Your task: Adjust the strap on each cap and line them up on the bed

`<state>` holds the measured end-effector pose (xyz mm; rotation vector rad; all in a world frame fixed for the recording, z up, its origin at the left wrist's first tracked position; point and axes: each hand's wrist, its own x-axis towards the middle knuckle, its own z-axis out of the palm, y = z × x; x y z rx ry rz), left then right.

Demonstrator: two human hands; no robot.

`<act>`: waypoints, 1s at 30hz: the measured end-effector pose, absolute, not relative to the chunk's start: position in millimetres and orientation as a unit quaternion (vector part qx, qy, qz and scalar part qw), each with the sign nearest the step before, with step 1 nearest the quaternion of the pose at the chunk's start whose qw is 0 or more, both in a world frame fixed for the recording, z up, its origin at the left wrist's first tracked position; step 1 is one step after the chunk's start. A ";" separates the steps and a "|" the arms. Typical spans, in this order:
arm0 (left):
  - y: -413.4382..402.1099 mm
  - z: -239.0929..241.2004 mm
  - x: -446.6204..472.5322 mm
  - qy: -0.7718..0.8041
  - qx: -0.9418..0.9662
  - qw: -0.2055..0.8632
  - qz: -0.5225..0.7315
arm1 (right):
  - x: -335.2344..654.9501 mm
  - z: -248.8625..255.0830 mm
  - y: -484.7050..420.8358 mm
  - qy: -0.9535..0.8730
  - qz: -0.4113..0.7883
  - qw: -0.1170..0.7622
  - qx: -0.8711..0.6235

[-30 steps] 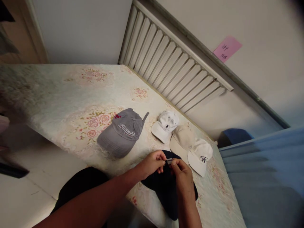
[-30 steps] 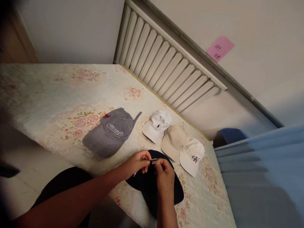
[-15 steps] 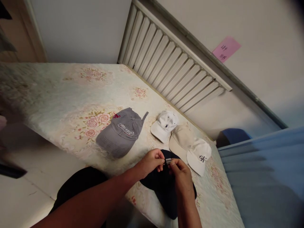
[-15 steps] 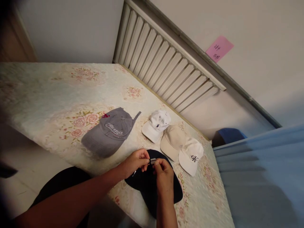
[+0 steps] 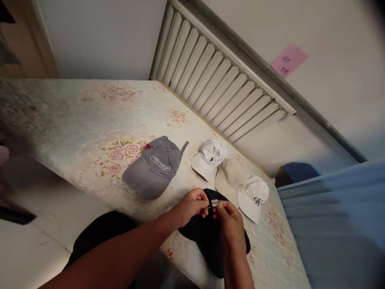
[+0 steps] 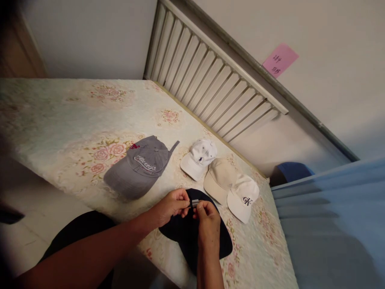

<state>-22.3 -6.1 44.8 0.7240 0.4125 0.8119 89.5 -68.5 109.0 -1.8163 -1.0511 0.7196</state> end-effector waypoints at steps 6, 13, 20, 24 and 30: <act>-4.7 48.9 -24.9 0.220 0.365 0.825 0.372 | 90.2 107.2 -68.1 -0.425 0.304 0.452 -0.723; -3.2 47.3 -23.7 0.218 0.375 0.823 0.368 | 93.0 105.7 -64.4 -0.407 0.339 0.485 -0.696; -3.4 47.7 -26.7 0.223 0.403 0.809 0.367 | 94.9 107.8 -68.2 -0.460 0.302 0.425 -0.719; -3.4 47.7 -25.3 0.220 0.421 0.795 0.376 | 95.4 109.2 -69.4 -0.491 0.276 0.399 -0.724; -2.7 43.6 -23.3 0.208 0.432 0.791 0.379 | 95.4 112.9 -69.5 -0.496 0.285 0.397 -0.718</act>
